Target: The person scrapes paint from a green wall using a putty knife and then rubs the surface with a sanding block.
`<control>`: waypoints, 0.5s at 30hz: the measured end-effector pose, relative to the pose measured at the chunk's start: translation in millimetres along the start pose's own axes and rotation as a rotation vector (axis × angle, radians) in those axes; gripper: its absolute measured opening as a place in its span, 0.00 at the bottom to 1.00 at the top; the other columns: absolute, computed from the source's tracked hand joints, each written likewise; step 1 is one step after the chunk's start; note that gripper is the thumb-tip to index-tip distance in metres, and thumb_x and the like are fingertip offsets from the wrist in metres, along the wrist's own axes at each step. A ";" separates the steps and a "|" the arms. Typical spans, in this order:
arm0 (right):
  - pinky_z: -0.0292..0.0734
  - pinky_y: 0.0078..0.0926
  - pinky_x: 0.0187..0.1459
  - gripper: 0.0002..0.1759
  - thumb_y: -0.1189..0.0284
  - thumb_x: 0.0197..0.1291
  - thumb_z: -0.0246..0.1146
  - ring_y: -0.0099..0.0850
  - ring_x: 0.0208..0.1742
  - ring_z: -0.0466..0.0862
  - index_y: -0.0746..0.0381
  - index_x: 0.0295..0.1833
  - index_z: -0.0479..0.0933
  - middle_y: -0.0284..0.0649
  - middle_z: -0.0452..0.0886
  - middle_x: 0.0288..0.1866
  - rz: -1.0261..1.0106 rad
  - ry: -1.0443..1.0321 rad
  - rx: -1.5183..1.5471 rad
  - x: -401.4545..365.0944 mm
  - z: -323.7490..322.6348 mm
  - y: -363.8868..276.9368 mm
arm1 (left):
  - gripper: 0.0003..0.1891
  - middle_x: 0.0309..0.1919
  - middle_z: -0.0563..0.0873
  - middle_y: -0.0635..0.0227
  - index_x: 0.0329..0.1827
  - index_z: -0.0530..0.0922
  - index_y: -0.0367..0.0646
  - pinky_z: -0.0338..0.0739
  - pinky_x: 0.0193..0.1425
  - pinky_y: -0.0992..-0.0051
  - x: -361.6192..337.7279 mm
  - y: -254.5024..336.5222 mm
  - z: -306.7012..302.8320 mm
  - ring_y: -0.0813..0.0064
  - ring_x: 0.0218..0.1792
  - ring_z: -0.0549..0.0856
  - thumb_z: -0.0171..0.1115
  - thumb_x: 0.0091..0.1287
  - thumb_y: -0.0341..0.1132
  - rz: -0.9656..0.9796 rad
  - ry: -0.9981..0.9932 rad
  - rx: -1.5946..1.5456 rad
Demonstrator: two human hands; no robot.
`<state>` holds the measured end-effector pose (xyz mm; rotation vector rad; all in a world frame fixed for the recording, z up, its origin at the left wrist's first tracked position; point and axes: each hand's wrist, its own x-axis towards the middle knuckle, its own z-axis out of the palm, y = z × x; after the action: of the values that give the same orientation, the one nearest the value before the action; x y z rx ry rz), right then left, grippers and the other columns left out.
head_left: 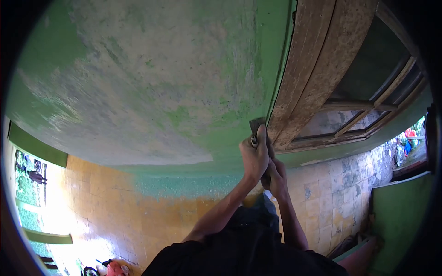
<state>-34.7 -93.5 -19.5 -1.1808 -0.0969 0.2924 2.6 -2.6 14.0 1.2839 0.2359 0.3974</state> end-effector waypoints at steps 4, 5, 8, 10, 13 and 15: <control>0.50 0.16 0.14 0.19 0.60 0.80 0.49 0.12 0.11 0.61 0.61 0.38 0.74 0.23 0.65 0.16 -0.059 -0.040 -0.055 5.4 9.3 -27.9 | 0.27 0.12 0.72 0.73 0.19 0.70 0.41 0.61 0.16 0.76 2.9 15.3 4.2 0.84 0.13 0.71 0.57 0.80 0.45 0.021 0.000 0.008; 0.50 0.16 0.14 0.20 0.60 0.79 0.49 0.13 0.11 0.61 0.62 0.38 0.74 0.23 0.65 0.16 -0.046 -0.028 -0.042 2.0 9.0 -23.7 | 0.27 0.12 0.72 0.74 0.19 0.70 0.41 0.61 0.16 0.76 8.9 13.5 3.5 0.84 0.13 0.71 0.57 0.80 0.45 0.046 -0.004 0.039; 0.50 0.16 0.14 0.20 0.60 0.79 0.49 0.13 0.11 0.61 0.61 0.36 0.74 0.23 0.65 0.16 0.029 0.042 -0.051 -5.1 -0.8 3.5 | 0.27 0.12 0.72 0.75 0.18 0.68 0.42 0.61 0.17 0.77 -3.1 -8.9 0.6 0.85 0.14 0.70 0.57 0.80 0.45 -0.079 0.035 -0.030; 0.50 0.16 0.14 0.20 0.60 0.79 0.49 0.13 0.12 0.61 0.62 0.37 0.74 0.24 0.65 0.17 -0.016 0.013 -0.036 -0.9 8.3 -16.8 | 0.27 0.12 0.72 0.75 0.19 0.69 0.41 0.61 0.16 0.77 3.7 11.2 6.9 0.85 0.14 0.71 0.57 0.80 0.44 -0.012 0.017 -0.051; 0.50 0.17 0.14 0.18 0.60 0.79 0.49 0.13 0.12 0.61 0.62 0.41 0.75 0.23 0.66 0.18 -0.050 -0.059 -0.053 3.0 7.9 -31.1 | 0.27 0.12 0.73 0.74 0.19 0.71 0.41 0.62 0.16 0.77 3.9 18.1 6.9 0.85 0.14 0.72 0.57 0.80 0.44 0.038 0.010 -0.039; 0.50 0.17 0.14 0.18 0.60 0.79 0.50 0.12 0.12 0.61 0.62 0.41 0.74 0.24 0.66 0.18 -0.014 -0.025 -0.036 -1.4 4.8 -13.1 | 0.26 0.12 0.73 0.74 0.19 0.72 0.41 0.62 0.16 0.77 4.5 16.6 4.7 0.85 0.14 0.72 0.56 0.80 0.43 0.040 0.015 -0.026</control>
<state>-34.8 -94.1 -5.5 -1.2115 -0.1329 0.2938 6.0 -1.0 31.4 1.2619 0.2170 0.4431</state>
